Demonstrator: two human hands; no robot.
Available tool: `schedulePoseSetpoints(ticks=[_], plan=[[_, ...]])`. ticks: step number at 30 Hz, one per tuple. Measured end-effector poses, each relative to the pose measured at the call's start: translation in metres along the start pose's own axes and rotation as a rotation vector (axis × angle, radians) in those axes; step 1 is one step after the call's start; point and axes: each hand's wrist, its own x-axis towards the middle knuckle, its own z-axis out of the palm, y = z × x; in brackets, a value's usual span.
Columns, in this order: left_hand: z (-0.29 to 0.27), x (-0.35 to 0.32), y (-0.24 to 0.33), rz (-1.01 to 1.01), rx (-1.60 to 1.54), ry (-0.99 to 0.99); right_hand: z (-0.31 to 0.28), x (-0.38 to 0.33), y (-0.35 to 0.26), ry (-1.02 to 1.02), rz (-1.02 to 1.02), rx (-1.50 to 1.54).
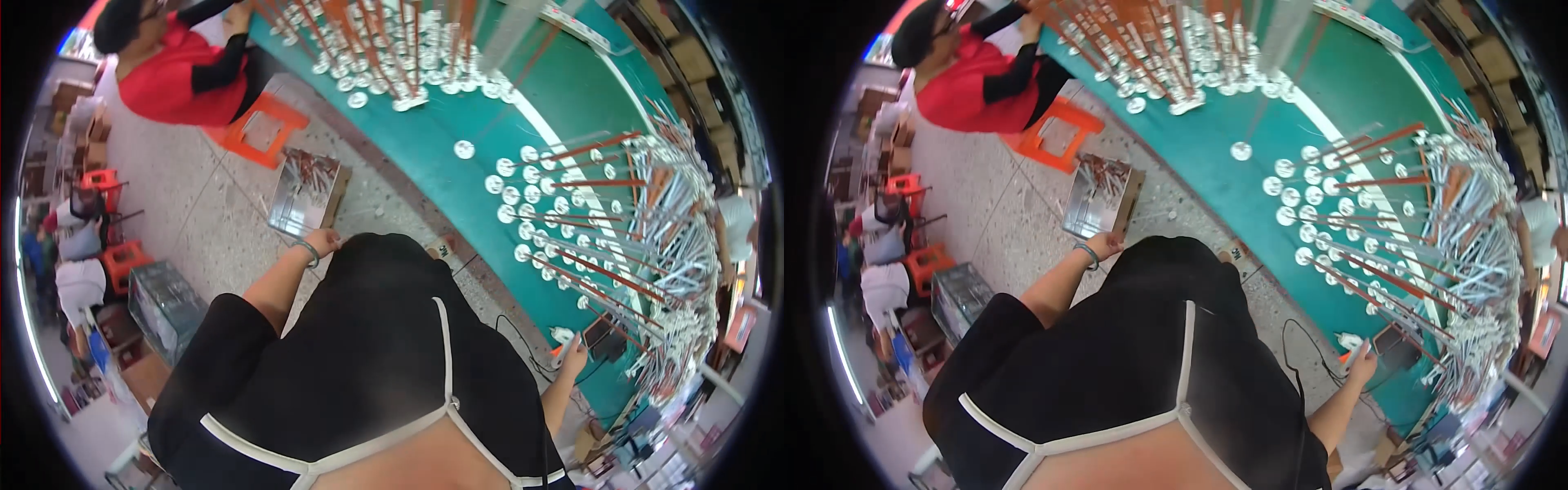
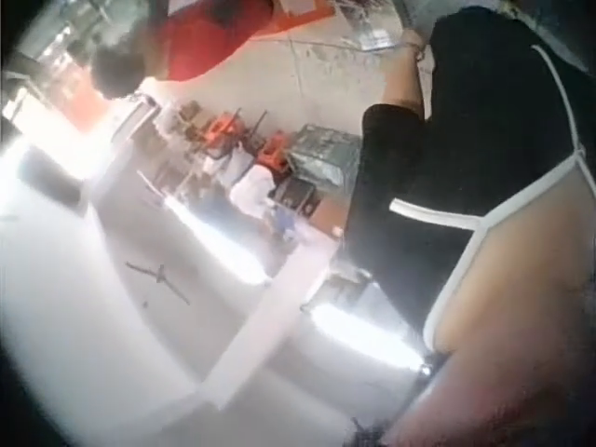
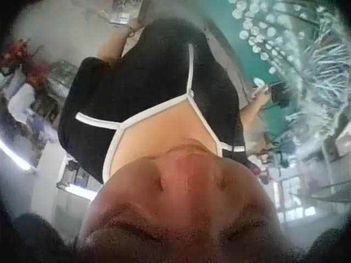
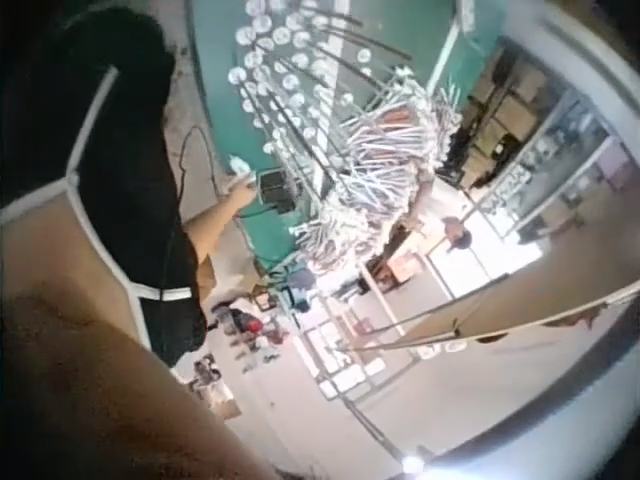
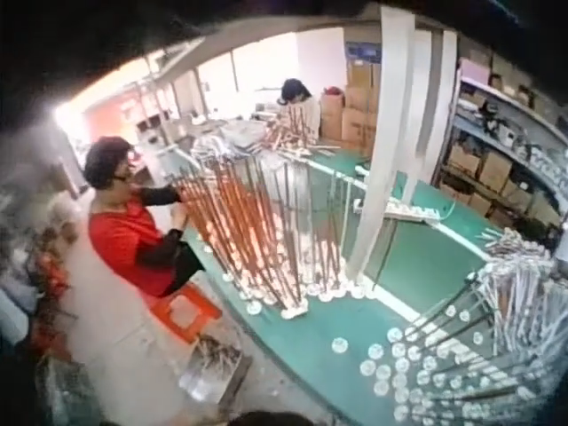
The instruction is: Assembling LED light components by using a hot glue gun to attach LED strips to circular plastic bases.
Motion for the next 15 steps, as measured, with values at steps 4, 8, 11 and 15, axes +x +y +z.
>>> schedulePoseSetpoints(ticks=[4,8,11,15], plan=[[0.001,-0.02,-0.012,0.028,-0.021,-0.111,0.012,0.0,0.026,0.321,0.029,0.181],[-0.005,-0.041,-0.067,0.101,-0.121,-0.124,0.044,-0.074,-0.037,0.482,-0.437,0.073],[0.003,-0.045,-0.115,0.137,-0.103,-0.118,0.132,-0.177,-0.174,-0.142,-0.509,0.417],[0.062,-0.042,-0.212,0.196,-0.046,-0.133,0.291,-0.242,-0.335,-0.767,-0.884,0.275]])
